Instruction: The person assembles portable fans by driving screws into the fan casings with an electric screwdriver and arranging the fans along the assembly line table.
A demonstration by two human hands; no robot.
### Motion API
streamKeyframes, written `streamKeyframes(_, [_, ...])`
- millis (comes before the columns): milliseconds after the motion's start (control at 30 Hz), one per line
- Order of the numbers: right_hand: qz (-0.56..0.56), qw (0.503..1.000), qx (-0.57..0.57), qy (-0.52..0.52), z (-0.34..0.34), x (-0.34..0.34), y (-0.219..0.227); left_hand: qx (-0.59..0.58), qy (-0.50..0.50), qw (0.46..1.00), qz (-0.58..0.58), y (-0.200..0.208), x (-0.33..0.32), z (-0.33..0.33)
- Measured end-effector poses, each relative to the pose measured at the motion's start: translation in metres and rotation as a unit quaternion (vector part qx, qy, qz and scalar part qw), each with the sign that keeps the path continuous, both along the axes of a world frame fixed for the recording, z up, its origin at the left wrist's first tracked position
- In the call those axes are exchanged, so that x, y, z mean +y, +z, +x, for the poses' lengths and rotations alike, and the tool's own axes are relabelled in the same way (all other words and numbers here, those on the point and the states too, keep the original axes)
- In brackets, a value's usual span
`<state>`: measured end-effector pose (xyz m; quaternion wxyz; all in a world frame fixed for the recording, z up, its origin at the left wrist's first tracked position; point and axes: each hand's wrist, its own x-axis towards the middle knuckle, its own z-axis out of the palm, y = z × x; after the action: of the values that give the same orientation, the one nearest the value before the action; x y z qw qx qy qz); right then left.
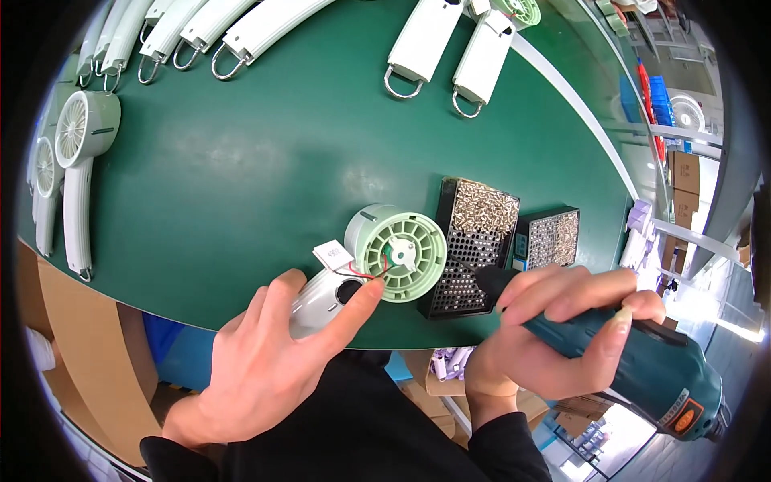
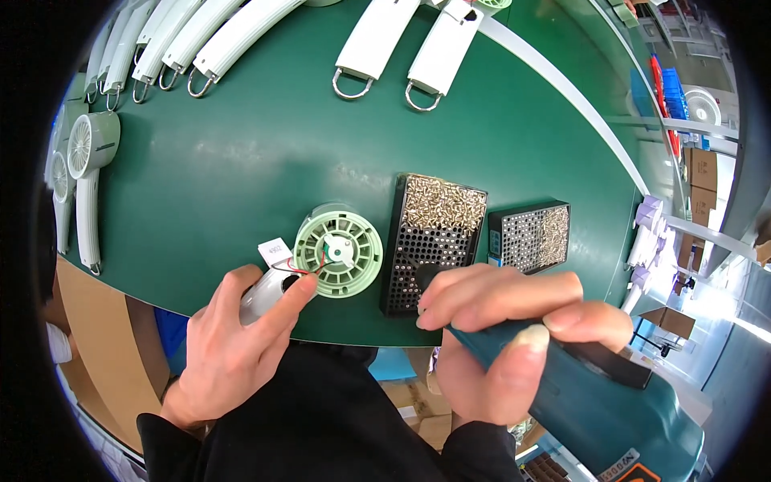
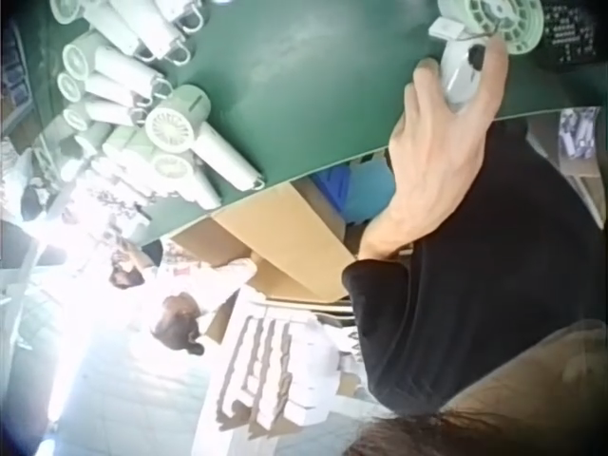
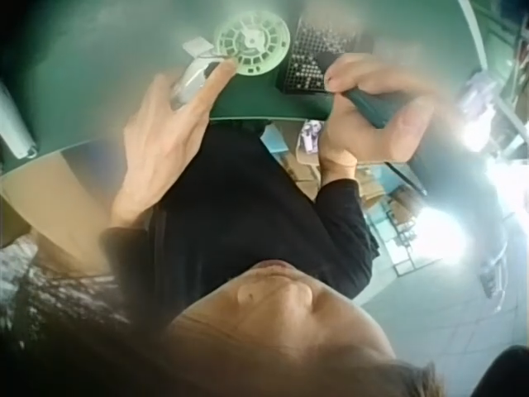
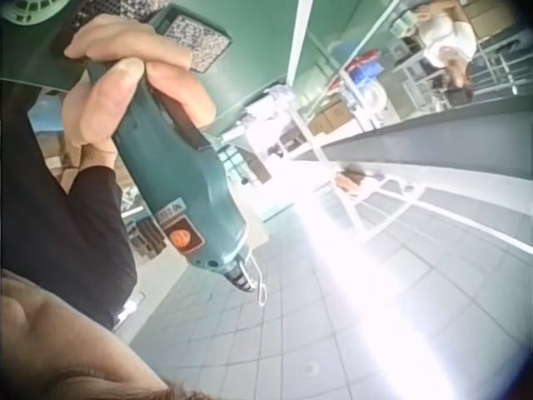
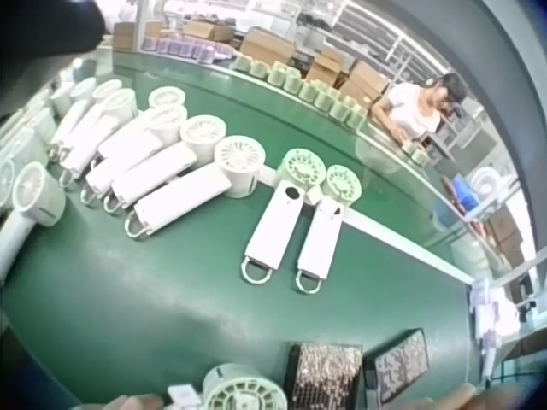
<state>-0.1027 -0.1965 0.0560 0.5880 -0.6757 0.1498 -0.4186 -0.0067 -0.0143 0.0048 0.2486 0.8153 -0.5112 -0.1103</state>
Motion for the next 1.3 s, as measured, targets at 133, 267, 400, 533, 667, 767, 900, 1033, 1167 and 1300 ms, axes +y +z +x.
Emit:
streamKeyframes(133, [0.015, 0.999, 0.019, -0.034, 0.004, 0.001, -0.007, 0.003, 0.0, 1.0, 0.0, -0.001, 0.0, 0.0])
streamKeyframes(267, [-0.002, 0.999, 0.032, -0.022, 0.004, 0.0, -0.009, 0.007, -0.001, 1.0, 0.0, -0.001, 0.001, 0.0])
streamKeyframes(400, [-0.008, 0.998, 0.039, -0.044, 0.006, 0.0, -0.007, 0.011, -0.002, 1.0, -0.006, -0.003, 0.001, 0.0])
streamKeyframes(533, [-0.001, 0.999, 0.025, -0.029, 0.005, -0.001, -0.01, 0.015, -0.002, 1.0, -0.002, -0.002, 0.001, 0.0])
streamKeyframes(667, [-0.017, 0.999, 0.034, -0.02, 0.006, 0.002, -0.007, 0.02, 0.0, 1.0, -0.003, 0.0, 0.002, 0.001])
streamKeyframes(767, [-0.02, 1.0, -0.001, -0.01, 0.002, -0.001, -0.004, 0.02, -0.005, 1.0, -0.007, -0.003, 0.001, 0.002])
streamKeyframes(900, [-0.055, 0.994, -0.097, 0.005, -0.001, -0.007, 0.003, 0.022, -0.011, 1.0, -0.008, -0.002, 0.001, 0.003])
streamKeyframes(1033, [-0.033, 0.988, -0.148, 0.033, 0.011, 0.005, 0.019, 0.027, -0.016, 0.999, -0.007, 0.0, 0.001, 0.004])
streamKeyframes(1167, [-0.014, 0.987, -0.153, 0.049, 0.026, 0.021, 0.022, 0.025, -0.013, 1.0, -0.007, -0.002, 0.004, 0.004])
streamKeyframes(1300, [-0.016, 0.988, -0.135, 0.077, 0.03, 0.025, 0.018, 0.029, -0.009, 0.999, -0.012, -0.003, 0.005, 0.004])
